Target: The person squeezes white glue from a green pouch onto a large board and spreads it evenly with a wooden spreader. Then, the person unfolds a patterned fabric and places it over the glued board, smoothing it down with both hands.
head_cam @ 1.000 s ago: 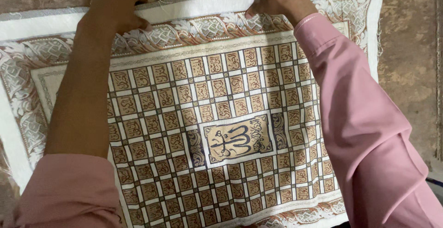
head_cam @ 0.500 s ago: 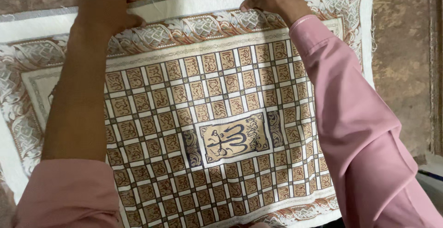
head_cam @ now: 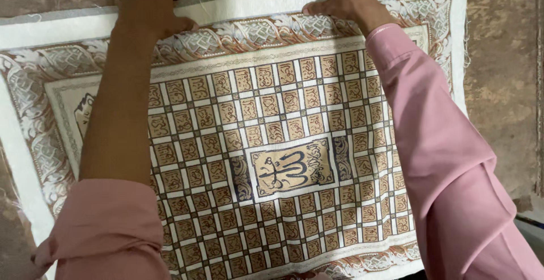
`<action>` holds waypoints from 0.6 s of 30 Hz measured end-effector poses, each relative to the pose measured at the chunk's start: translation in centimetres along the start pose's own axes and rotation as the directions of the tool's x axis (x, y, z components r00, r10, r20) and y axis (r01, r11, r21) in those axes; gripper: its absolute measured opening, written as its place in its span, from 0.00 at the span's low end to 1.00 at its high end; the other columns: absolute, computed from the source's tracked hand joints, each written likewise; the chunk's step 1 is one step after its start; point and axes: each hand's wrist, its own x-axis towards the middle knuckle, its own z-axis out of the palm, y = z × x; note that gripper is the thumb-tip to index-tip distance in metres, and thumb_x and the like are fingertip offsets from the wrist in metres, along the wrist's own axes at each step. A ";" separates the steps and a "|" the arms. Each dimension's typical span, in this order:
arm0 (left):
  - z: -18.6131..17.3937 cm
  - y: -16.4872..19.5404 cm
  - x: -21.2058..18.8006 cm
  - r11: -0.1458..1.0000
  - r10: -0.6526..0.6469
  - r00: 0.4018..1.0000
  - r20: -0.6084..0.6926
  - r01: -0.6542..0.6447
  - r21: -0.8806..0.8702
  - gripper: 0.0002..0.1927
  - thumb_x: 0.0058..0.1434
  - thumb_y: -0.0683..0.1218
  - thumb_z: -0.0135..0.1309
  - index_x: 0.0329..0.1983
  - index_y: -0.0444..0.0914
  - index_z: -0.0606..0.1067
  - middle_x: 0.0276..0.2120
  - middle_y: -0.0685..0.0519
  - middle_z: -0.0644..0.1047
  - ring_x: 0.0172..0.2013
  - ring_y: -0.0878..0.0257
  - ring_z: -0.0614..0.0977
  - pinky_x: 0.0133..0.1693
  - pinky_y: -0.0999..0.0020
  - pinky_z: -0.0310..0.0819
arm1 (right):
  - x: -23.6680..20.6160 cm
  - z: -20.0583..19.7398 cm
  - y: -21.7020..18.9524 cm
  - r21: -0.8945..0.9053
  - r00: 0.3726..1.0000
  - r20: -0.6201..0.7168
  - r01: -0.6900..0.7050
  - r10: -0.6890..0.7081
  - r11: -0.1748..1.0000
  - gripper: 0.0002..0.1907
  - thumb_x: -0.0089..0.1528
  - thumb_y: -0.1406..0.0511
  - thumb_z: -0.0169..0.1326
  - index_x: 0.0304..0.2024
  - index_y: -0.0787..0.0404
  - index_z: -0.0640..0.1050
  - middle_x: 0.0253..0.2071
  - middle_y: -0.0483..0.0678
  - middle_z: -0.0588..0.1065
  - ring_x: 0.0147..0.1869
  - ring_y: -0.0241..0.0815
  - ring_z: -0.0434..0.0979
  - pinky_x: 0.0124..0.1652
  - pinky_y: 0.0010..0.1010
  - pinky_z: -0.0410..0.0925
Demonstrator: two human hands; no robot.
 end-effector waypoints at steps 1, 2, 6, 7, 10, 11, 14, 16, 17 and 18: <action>0.0 0.1 0.0 0.999 -0.016 0.999 0.051 0.018 -0.037 0.31 0.47 0.65 0.75 0.47 0.43 0.83 0.40 0.45 0.83 0.42 0.48 0.84 0.45 0.48 0.78 | 0.0 -0.1 0.0 0.011 1.000 0.001 -0.008 0.008 1.000 0.28 0.55 0.62 0.76 0.51 0.60 0.74 0.50 0.52 0.78 0.53 0.52 0.78 0.53 0.41 0.73; 0.0 0.0 0.0 0.997 0.030 1.000 0.003 -0.030 -0.064 0.31 0.45 0.62 0.76 0.48 0.44 0.83 0.40 0.46 0.84 0.42 0.48 0.83 0.44 0.47 0.77 | -0.1 -0.1 0.0 -0.011 1.000 -0.006 -0.004 0.003 1.000 0.28 0.55 0.62 0.77 0.50 0.61 0.74 0.49 0.53 0.78 0.53 0.53 0.78 0.52 0.42 0.73; -0.4 -1.8 -1.8 0.952 0.087 0.995 -0.039 -0.095 -0.292 0.29 0.47 0.52 0.76 0.53 0.42 0.81 0.46 0.46 0.83 0.47 0.50 0.84 0.50 0.50 0.77 | -0.4 0.2 0.8 -0.049 0.995 -0.036 0.091 -0.093 0.995 0.29 0.55 0.62 0.78 0.50 0.61 0.74 0.51 0.54 0.77 0.55 0.55 0.77 0.54 0.44 0.72; -0.6 -2.7 -2.6 0.925 0.070 0.997 -0.014 -0.070 -0.374 0.28 0.50 0.49 0.75 0.54 0.40 0.80 0.48 0.46 0.83 0.50 0.51 0.84 0.53 0.52 0.78 | -0.4 0.3 1.0 -0.048 0.988 -0.048 0.141 -0.144 0.989 0.28 0.55 0.63 0.78 0.51 0.61 0.75 0.52 0.53 0.77 0.56 0.55 0.77 0.55 0.44 0.72; -1.2 -6.2 -5.4 0.892 -0.150 0.985 0.084 0.172 -0.418 0.29 0.48 0.45 0.73 0.55 0.43 0.80 0.52 0.47 0.81 0.50 0.51 0.82 0.51 0.51 0.74 | -0.2 0.8 1.6 0.049 0.999 -0.017 0.044 -0.043 0.998 0.28 0.57 0.61 0.76 0.52 0.60 0.74 0.50 0.51 0.76 0.55 0.52 0.78 0.55 0.42 0.74; -1.5 -7.4 -6.2 0.925 -0.128 0.989 0.075 0.146 -0.351 0.31 0.48 0.45 0.73 0.57 0.42 0.80 0.53 0.46 0.81 0.51 0.50 0.82 0.54 0.51 0.74 | 0.0 0.9 1.7 -0.012 0.999 -0.019 0.040 -0.040 0.999 0.28 0.55 0.61 0.77 0.50 0.60 0.74 0.49 0.52 0.76 0.54 0.54 0.77 0.54 0.42 0.73; -1.9 -9.5 -7.8 0.972 -0.102 0.992 0.071 0.115 -0.207 0.36 0.48 0.47 0.74 0.62 0.41 0.79 0.54 0.44 0.81 0.53 0.48 0.82 0.58 0.52 0.74 | 0.2 0.9 1.8 -0.123 0.998 -0.030 0.045 -0.049 0.991 0.29 0.52 0.60 0.79 0.48 0.60 0.76 0.47 0.52 0.77 0.51 0.56 0.76 0.51 0.44 0.72; -2.1 -9.8 -8.1 0.967 -0.147 0.985 0.089 0.162 -0.197 0.36 0.48 0.49 0.73 0.62 0.42 0.78 0.54 0.44 0.81 0.52 0.47 0.82 0.56 0.52 0.73 | 0.2 0.8 1.7 -0.103 0.996 -0.040 0.078 -0.083 0.992 0.30 0.52 0.60 0.79 0.49 0.61 0.76 0.47 0.52 0.77 0.51 0.54 0.77 0.51 0.43 0.73; -2.3 -9.6 -8.2 0.968 -0.163 0.982 0.096 0.178 -0.175 0.35 0.49 0.50 0.73 0.62 0.41 0.77 0.52 0.43 0.81 0.51 0.46 0.82 0.56 0.52 0.74 | 0.2 0.8 1.7 -0.087 0.993 -0.047 0.101 -0.106 0.991 0.30 0.52 0.61 0.79 0.50 0.62 0.76 0.48 0.52 0.77 0.52 0.54 0.77 0.51 0.43 0.73; -2.4 -9.3 -8.1 0.969 -0.176 0.979 0.105 0.191 -0.156 0.35 0.50 0.51 0.73 0.62 0.41 0.77 0.51 0.42 0.81 0.51 0.46 0.82 0.55 0.51 0.74 | 0.1 0.7 1.7 -0.072 0.991 -0.053 0.121 -0.125 0.990 0.31 0.52 0.61 0.79 0.51 0.62 0.76 0.48 0.52 0.77 0.52 0.54 0.78 0.51 0.43 0.73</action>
